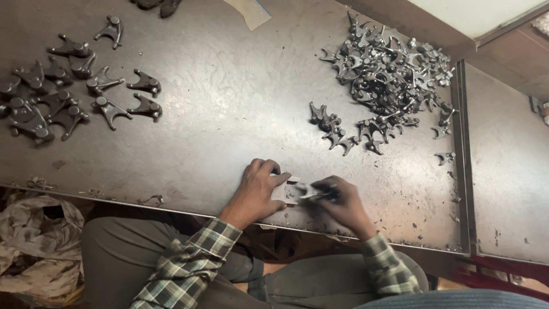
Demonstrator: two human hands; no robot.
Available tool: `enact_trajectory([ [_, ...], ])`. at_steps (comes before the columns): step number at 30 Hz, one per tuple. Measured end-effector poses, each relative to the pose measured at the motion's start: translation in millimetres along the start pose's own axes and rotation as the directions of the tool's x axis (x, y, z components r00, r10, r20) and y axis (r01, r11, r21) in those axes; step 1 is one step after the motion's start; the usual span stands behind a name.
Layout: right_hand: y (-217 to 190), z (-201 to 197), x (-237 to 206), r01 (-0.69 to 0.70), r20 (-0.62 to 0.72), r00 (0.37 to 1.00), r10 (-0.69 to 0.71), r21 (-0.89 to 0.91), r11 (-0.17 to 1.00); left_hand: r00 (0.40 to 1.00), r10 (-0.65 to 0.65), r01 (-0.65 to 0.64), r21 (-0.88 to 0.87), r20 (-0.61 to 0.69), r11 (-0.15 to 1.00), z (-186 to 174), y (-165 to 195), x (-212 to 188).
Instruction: The person sits at a low metal table and sorts small metal castings one at a time, picking each piece from a pile, turning it in their hands, and placing it into separate groups on the table by type. A coworker occasionally handles parts at the far end of the table.
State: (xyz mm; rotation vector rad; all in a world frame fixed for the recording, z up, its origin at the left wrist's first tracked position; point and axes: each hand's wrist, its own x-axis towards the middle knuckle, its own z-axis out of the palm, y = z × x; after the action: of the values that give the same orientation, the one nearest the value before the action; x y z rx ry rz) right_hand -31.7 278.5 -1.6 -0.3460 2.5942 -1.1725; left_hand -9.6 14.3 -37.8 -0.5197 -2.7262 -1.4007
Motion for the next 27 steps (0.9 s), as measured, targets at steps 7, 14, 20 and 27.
enact_trajectory([
  [7, 48.0, -66.4, 15.3, -0.018, -0.041, 0.987, 0.156, 0.934, 0.357, 1.0, -0.004, 0.004, -0.016, -0.011, 1.0, 0.8, -0.5, -0.2],
  [14, 69.9, -74.8, 65.5, -0.063, -0.395, 0.918, -0.023, -0.203, 0.977, 1.0, -0.009, 0.009, -0.028, -0.008, 1.0, -0.6, -0.4, 0.0],
  [20, 47.2, -79.0, 86.5, 0.054, -0.278, 0.915, -0.293, -0.633, 0.772, 1.0, -0.01, 0.01, -0.028, 0.008, 1.0, -1.4, -1.0, 0.2],
  [27, 59.0, -85.2, 63.2, 0.015, -0.254, 0.951, -0.177, -0.534, 0.845, 1.0, -0.021, 0.021, -0.01, 0.014, 1.0, 0.3, -1.7, 1.8],
])
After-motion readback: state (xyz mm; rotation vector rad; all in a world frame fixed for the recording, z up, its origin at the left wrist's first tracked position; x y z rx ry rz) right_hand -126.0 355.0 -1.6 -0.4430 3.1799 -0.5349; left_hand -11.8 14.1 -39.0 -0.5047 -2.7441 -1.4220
